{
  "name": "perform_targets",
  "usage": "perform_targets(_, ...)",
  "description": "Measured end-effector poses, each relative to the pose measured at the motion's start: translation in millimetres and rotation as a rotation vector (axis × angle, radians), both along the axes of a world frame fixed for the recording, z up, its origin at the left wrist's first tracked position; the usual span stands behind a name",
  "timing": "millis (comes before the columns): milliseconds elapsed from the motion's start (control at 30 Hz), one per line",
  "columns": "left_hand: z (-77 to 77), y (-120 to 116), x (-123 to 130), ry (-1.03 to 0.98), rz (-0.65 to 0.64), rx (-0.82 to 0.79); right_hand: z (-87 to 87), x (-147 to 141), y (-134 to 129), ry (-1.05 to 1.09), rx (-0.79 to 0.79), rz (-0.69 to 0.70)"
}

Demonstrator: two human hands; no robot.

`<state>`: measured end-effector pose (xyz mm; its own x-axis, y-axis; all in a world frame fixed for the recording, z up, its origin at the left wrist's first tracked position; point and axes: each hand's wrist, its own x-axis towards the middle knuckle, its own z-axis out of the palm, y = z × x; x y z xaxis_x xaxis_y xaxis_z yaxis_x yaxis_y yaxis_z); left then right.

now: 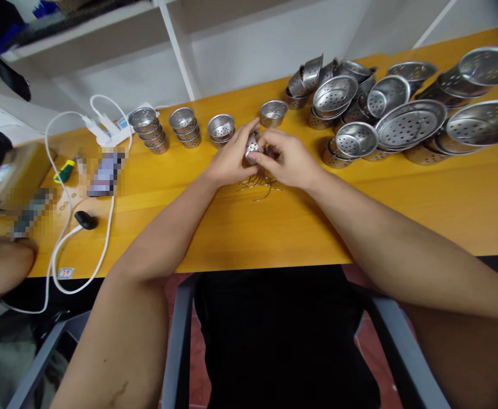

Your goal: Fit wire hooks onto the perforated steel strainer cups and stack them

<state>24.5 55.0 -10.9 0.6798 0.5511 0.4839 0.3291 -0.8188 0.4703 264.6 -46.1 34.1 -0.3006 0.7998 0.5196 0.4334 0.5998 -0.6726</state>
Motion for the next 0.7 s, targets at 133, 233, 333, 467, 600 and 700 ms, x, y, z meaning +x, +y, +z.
perform_targets(133, -7.2, 14.0, -9.3, 0.01, -0.048, 0.017, 1.3, -3.5, -6.8, -0.065, -0.103, 0.07)
perform_targets(233, -11.9, 23.2, -12.7, -0.032, -0.058, 0.056, 0.7, -1.7, -5.9, -0.085, -0.067, 0.048)
perform_targets(333, -15.0, 28.0, -12.9, -0.084, -0.049, 0.083, 1.5, -0.2, -4.7, -0.083, 0.019, -0.008)
perform_targets(467, -16.7, 31.0, -14.3, -0.113, -0.051, 0.086, 0.4, -1.3, -4.4, -0.091, 0.01, -0.031)
perform_targets(600, -16.4, 32.2, -14.7, -0.122, -0.055, 0.072, -4.1, -5.0, -3.5, -0.076, -0.017, 0.023)
perform_targets(700, -13.9, 30.8, -12.6, -0.129, -0.06, 0.089, -5.7, -6.5, -2.5, -0.061, -0.029, 0.041)
